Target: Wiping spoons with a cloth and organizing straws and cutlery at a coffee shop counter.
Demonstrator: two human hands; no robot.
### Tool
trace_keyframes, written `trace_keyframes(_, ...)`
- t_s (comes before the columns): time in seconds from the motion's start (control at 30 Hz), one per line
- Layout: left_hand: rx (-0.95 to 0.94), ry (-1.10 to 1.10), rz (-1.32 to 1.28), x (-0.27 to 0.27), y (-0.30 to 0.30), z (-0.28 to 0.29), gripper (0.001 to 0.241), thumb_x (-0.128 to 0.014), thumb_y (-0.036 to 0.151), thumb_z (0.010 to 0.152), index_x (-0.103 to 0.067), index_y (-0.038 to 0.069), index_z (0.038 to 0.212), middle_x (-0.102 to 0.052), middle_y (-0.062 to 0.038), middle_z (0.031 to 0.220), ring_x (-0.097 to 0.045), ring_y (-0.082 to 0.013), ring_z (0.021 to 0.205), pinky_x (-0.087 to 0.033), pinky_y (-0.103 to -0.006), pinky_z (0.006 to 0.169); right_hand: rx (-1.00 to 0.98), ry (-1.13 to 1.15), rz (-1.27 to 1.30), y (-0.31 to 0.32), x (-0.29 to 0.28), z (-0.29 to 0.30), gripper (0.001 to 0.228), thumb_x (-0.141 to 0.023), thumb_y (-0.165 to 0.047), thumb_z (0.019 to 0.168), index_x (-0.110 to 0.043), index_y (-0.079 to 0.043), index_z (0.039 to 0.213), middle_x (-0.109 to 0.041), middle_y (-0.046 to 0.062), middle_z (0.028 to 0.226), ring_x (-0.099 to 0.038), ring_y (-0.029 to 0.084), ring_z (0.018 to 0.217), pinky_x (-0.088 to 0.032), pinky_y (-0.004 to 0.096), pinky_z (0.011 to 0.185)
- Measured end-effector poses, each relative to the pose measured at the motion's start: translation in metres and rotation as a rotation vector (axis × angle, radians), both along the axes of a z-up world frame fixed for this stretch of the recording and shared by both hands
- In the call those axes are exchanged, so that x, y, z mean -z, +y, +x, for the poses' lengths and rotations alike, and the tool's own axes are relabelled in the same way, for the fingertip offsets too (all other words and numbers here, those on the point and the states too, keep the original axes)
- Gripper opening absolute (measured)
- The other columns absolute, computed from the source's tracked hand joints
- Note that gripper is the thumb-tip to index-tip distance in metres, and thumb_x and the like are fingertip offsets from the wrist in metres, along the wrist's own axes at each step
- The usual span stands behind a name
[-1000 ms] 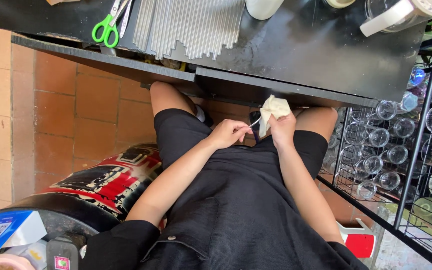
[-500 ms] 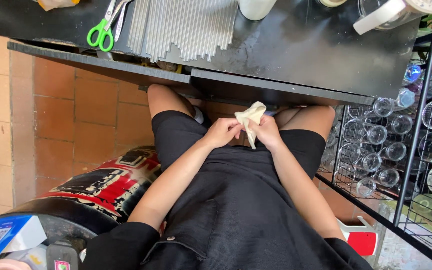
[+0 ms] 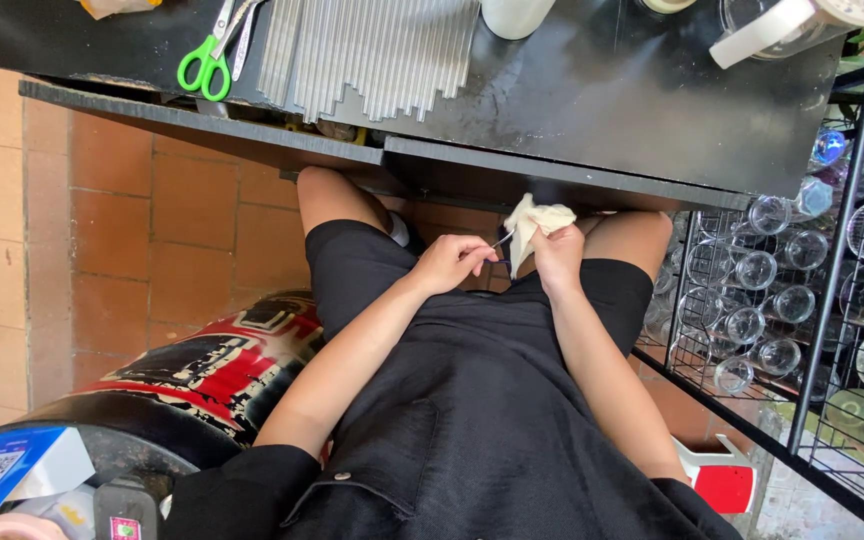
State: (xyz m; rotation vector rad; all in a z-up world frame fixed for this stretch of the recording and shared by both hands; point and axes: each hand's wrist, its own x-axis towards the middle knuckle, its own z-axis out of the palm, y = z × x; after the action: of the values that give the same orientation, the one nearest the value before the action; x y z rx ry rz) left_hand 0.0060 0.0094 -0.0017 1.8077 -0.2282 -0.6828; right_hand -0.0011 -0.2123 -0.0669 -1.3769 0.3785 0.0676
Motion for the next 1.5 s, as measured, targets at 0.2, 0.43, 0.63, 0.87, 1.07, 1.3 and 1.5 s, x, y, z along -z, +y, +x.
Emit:
trace_keyframes(0.2,-0.007,-0.010,-0.019,0.005,0.000,-0.001,0.023,-0.059,0.022,0.102,-0.079,0.009,0.102,-0.068,0.002,0.067,-0.061,-0.0070,0.061,-0.047,-0.0263,0.058,-0.048,0.031,-0.020,0.006,0.010,-0.003,0.015,-0.060,-0.005,0.104,-0.069,0.004,0.112,-0.075,0.007,0.105,-0.070,0.012,0.091,-0.056,0.026,0.079)
trace_keyframes(0.43,0.001,0.008,0.039,-0.006,0.002,0.000,0.024,-0.059,0.024,0.101,-0.079,0.011,0.102,-0.069,0.002,0.067,-0.061,-0.0084,0.059,-0.047,-0.0270,0.058,-0.214,0.193,0.135,0.001,-0.012,-0.004,0.015,-0.063,-0.003,0.101,-0.070,0.006,0.110,-0.075,0.012,0.100,-0.072,0.016,0.083,-0.056,0.031,0.071)
trace_keyframes(0.63,-0.018,0.033,0.064,0.006,0.001,0.001,0.027,-0.061,0.026,0.104,-0.078,0.006,0.097,-0.068,0.000,0.067,-0.059,-0.0104,0.059,-0.046,-0.0283,0.058,-0.289,0.235,0.163,0.014,-0.023,0.000,0.018,-0.062,-0.006,0.094,-0.068,0.001,0.110,-0.076,0.009,0.099,-0.075,0.015,0.083,-0.060,0.029,0.074)
trace_keyframes(0.87,-0.025,0.043,-0.029,0.004,-0.002,0.000,0.024,-0.059,0.023,0.102,-0.078,0.008,0.104,-0.068,0.001,0.067,-0.063,-0.0074,0.064,-0.049,-0.0260,0.062,0.051,0.068,0.105,0.002,-0.001,0.000,0.014,-0.073,-0.010,0.099,-0.070,0.000,0.109,-0.075,0.007,0.103,-0.070,0.011,0.087,-0.056,0.026,0.076)
trace_keyframes(1.07,-0.033,0.049,-0.037,0.004,-0.001,0.001,0.024,-0.059,0.022,0.102,-0.078,0.008,0.105,-0.068,0.002,0.068,-0.064,-0.0068,0.066,-0.051,-0.0255,0.064,0.046,0.071,0.119,0.005,-0.002,0.001,0.012,-0.072,-0.010,0.099,-0.072,-0.001,0.106,-0.076,0.007,0.099,-0.071,0.011,0.083,-0.056,0.026,0.074)
trace_keyframes(1.3,-0.031,0.049,-0.046,0.007,0.001,0.001,0.024,-0.059,0.022,0.102,-0.078,0.007,0.105,-0.071,0.003,0.070,-0.063,-0.0070,0.065,-0.050,-0.0263,0.063,-0.289,0.145,0.098,0.018,-0.022,-0.004,0.018,-0.065,-0.015,0.098,-0.071,0.000,0.107,-0.077,0.005,0.095,-0.073,0.011,0.080,-0.058,0.026,0.072)
trace_keyframes(1.5,-0.129,-0.092,-0.076,-0.014,0.006,0.006,0.023,-0.073,0.023,0.090,-0.075,0.005,0.104,-0.070,0.001,0.082,-0.059,-0.0062,0.063,-0.048,-0.0252,0.058,-0.353,0.099,-0.058,0.011,0.005,-0.010,0.024,-0.068,-0.023,0.103,-0.074,0.000,0.106,-0.073,0.001,0.091,-0.063,0.006,0.076,-0.051,0.024,0.066)
